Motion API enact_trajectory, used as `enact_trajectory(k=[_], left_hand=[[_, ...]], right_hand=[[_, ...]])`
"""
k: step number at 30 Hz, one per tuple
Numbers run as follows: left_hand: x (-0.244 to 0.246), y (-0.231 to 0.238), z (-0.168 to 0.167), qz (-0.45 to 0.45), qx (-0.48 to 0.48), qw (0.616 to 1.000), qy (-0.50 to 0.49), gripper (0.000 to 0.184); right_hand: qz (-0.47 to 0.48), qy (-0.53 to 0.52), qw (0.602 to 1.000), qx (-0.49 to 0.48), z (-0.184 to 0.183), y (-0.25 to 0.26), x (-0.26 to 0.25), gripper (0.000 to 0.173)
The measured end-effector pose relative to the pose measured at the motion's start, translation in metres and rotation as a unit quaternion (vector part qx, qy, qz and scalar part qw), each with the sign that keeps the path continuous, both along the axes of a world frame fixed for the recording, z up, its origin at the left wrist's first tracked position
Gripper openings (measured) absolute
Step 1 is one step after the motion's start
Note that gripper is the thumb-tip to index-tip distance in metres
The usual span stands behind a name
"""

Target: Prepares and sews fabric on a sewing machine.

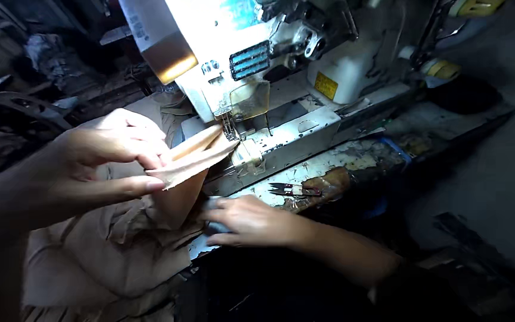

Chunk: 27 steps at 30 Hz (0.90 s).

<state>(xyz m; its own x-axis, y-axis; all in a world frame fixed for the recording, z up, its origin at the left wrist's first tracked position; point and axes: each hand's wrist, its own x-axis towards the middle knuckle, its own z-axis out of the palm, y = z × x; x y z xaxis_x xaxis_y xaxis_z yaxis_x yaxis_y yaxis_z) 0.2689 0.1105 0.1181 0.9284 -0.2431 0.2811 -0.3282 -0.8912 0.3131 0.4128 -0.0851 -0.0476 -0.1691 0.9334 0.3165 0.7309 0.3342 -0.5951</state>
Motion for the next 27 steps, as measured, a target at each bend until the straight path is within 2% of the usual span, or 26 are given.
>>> enact_trajectory(k=[1, 3, 5, 7, 8, 9, 11, 14, 17, 19, 20, 22, 23, 25, 27], left_hand=[[-0.004, 0.001, 0.009, 0.01, 0.02, 1.0, 0.002, 0.014], [-0.003, 0.004, 0.015, 0.081, 0.149, 0.985, -0.033, 0.025], [-0.003, 0.011, 0.01, 0.157, 0.256, 0.952, -0.067, 0.042], [-0.007, 0.016, -0.005, 0.186, 0.259, 0.943, -0.099, 0.05], [-0.007, 0.013, -0.013, 0.19, 0.249, 0.942, -0.118, 0.049], [-0.005, 0.007, -0.019, 0.187, 0.233, 0.945, -0.135, 0.044], [0.002, -0.007, -0.024, 0.172, 0.219, 0.945, -0.172, 0.033], [0.009, -0.021, -0.026, 0.148, 0.25, 0.93, -0.225, 0.026], [0.015, -0.019, -0.037, 0.134, 0.302, 0.901, -0.281, 0.025], [0.021, -0.016, -0.046, 0.126, 0.288, 0.899, -0.304, 0.025], [0.024, -0.015, -0.049, 0.118, 0.275, 0.902, -0.312, 0.024], [0.03, -0.018, -0.053, 0.096, 0.256, 0.907, -0.321, 0.021], [0.033, -0.02, -0.055, 0.082, 0.248, 0.909, -0.325, 0.02], [0.036, -0.029, -0.061, 0.057, 0.235, 0.915, -0.324, 0.02], [0.036, -0.039, -0.067, 0.036, 0.224, 0.92, -0.32, 0.022]], right_hand=[[0.025, -0.015, 1.0, 0.01, 0.0, 0.022, -0.02, 0.041], [0.036, -0.009, 0.998, 0.055, 0.001, 0.048, -0.039, 0.041], [-0.028, 0.054, 0.982, 0.18, -0.005, 0.037, -0.03, 0.026], [-0.133, 0.144, 0.937, 0.289, -0.01, 0.012, 0.001, 0.018], [-0.192, 0.162, 0.913, 0.322, -0.006, 0.003, 0.019, 0.016], [-0.238, 0.161, 0.894, 0.342, 0.0, -0.002, 0.035, 0.015], [-0.268, 0.108, 0.888, 0.358, 0.015, 0.001, 0.052, 0.021], [-0.245, 0.059, 0.911, 0.326, 0.028, 0.018, 0.056, 0.027], [-0.221, 0.076, 0.932, 0.277, 0.034, 0.019, 0.059, 0.012], [-0.181, 0.144, 0.952, 0.198, 0.035, 0.008, 0.058, 0.015], [-0.15, 0.212, 0.956, 0.139, 0.035, 0.002, 0.056, 0.014], [-0.078, 0.37, 0.925, 0.032, 0.032, -0.01, 0.052, 0.009], [-0.058, 0.422, 0.905, 0.011, 0.027, -0.014, 0.051, 0.01], [-0.063, 0.473, 0.879, 0.022, 0.017, -0.019, 0.046, 0.01], [-0.08, 0.48, 0.873, 0.043, 0.011, -0.025, 0.04, 0.005]])
